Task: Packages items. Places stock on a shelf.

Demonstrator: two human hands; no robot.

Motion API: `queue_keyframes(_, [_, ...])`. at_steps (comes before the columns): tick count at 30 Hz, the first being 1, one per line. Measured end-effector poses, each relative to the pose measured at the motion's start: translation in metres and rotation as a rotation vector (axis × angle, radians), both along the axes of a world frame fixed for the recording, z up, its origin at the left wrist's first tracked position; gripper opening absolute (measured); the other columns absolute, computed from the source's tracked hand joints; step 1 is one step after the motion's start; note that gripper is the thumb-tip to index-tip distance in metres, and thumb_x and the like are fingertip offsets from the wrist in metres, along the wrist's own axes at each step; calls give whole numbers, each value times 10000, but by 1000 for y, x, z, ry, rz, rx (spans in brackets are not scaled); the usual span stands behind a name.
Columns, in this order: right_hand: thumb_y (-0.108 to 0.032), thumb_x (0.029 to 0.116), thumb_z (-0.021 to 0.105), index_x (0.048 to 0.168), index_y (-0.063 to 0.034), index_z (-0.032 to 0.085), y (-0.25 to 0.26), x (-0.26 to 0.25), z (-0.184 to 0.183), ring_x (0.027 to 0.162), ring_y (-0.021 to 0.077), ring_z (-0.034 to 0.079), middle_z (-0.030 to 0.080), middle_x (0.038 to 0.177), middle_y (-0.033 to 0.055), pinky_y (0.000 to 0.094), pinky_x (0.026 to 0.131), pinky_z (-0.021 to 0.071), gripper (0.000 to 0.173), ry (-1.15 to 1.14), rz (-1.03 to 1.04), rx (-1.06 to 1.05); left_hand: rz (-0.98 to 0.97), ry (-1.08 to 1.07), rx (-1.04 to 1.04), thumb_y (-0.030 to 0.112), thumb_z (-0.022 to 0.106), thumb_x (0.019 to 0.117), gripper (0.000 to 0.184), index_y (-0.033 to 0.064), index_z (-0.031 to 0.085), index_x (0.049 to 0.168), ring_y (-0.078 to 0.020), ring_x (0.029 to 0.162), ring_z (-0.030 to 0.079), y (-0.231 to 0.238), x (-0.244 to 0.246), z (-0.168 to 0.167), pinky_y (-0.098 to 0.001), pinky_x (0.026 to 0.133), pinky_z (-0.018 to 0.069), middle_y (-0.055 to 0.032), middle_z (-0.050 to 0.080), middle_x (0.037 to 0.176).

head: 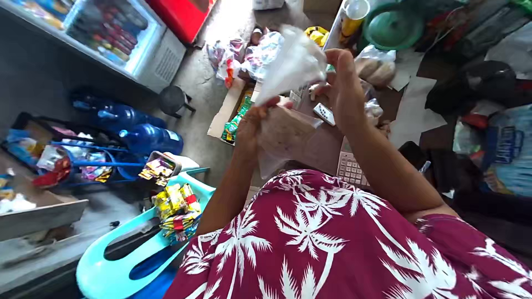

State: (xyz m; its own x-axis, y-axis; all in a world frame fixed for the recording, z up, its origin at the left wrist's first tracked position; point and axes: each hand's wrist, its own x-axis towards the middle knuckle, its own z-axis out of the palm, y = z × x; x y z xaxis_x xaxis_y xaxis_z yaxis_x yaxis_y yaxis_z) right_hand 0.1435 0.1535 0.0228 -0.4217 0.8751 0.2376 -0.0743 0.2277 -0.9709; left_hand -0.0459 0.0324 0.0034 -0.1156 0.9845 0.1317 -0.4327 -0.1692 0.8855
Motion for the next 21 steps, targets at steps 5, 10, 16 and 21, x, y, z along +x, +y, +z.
queue_keyframes(5, [-58, 965, 589, 1373, -60, 551, -44, 18, -69, 1372, 406, 485, 308, 1570, 346, 472, 1110, 467, 409, -226, -59, 606, -64, -491, -98, 301, 281, 1122, 408, 162, 557, 1388, -221, 1269, 622, 13, 3, -10, -401, 1039, 533, -62, 655, 1358])
queue_keyframes(10, [-222, 900, 759, 1287, -2, 597, -62, 11, -90, 1377, 289, 508, 524, 1445, 223, 436, 1147, 449, 473, 109, 29, 396, -124, -528, -114, 277, 387, 1103, 358, 143, 573, 1379, -210, 1294, 593, 20, 23, -19, -390, 1045, 524, -51, 619, 1394])
queue_keyframes(16, [-498, 1099, 212, 1008, -161, 622, -67, 40, -83, 545, 35, 554, 656, 717, -44, 192, 489, 456, 538, 245, 46, -939, -38, 392, 116, 287, 547, 1053, 226, 211, 731, 946, -17, 1109, 611, 17, 34, -22, -272, 1004, 497, 104, 704, 1128])
queue_keyframes(21, [-161, 1085, 416, 1302, 27, 547, -90, 58, -61, 975, 175, 647, 609, 1221, 146, 363, 840, 562, 315, -231, -103, -456, -28, 942, 190, 227, 597, 1011, 232, 90, 763, 924, -180, 1024, 565, 10, 48, -19, -472, 997, 383, -61, 632, 999])
